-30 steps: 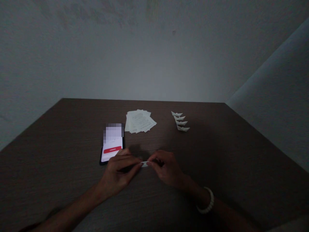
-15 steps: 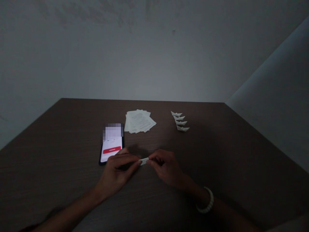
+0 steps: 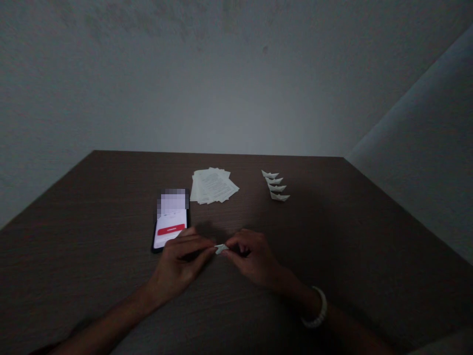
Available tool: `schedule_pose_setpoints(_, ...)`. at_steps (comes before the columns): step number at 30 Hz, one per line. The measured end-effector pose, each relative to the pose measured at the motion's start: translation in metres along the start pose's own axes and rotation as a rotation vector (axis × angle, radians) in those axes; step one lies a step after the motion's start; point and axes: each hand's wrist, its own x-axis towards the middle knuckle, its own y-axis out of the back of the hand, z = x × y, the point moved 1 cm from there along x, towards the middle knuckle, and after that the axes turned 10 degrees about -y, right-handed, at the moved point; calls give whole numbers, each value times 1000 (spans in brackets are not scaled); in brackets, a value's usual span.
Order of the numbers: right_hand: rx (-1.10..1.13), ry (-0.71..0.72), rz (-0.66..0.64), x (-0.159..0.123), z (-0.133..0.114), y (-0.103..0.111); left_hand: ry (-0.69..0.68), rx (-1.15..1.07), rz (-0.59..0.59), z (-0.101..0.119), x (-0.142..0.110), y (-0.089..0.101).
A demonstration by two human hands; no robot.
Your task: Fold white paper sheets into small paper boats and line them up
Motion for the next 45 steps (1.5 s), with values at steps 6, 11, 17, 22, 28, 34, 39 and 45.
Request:
schedule_pose_setpoints(6, -24, 52, -2, 0, -4, 1, 12, -1, -6, -2, -3, -2)
schedule_pose_setpoints(11, -32, 23, -36, 1, 0, 1, -27, -1, 34, -3, -4, -2)
schedule_pose_setpoints(17, -76, 86, -31, 0, 3, 1, -161, 56, 21, -3, -3, -4)
schedule_pose_setpoints(22, -160, 161, -28, -1, 2, 3, -274, 92, 21, -4, -4, -4)
schedule_pose_setpoints(28, -190, 264, 5, -2, -1, 4, -250, 146, 3, -1, -2, -3)
schedule_pose_setpoints(34, -162, 277, 20, -2, -3, 5, -235, 131, -19, 1, -2, -3)
schedule_pose_setpoints(39, -131, 297, 32, -3, -3, 7, -232, 92, -11, 0, -5, -4)
schedule_pose_setpoints(45, -120, 341, 48, -2, -2, 7, -244, 52, 14, 0, -4, -5)
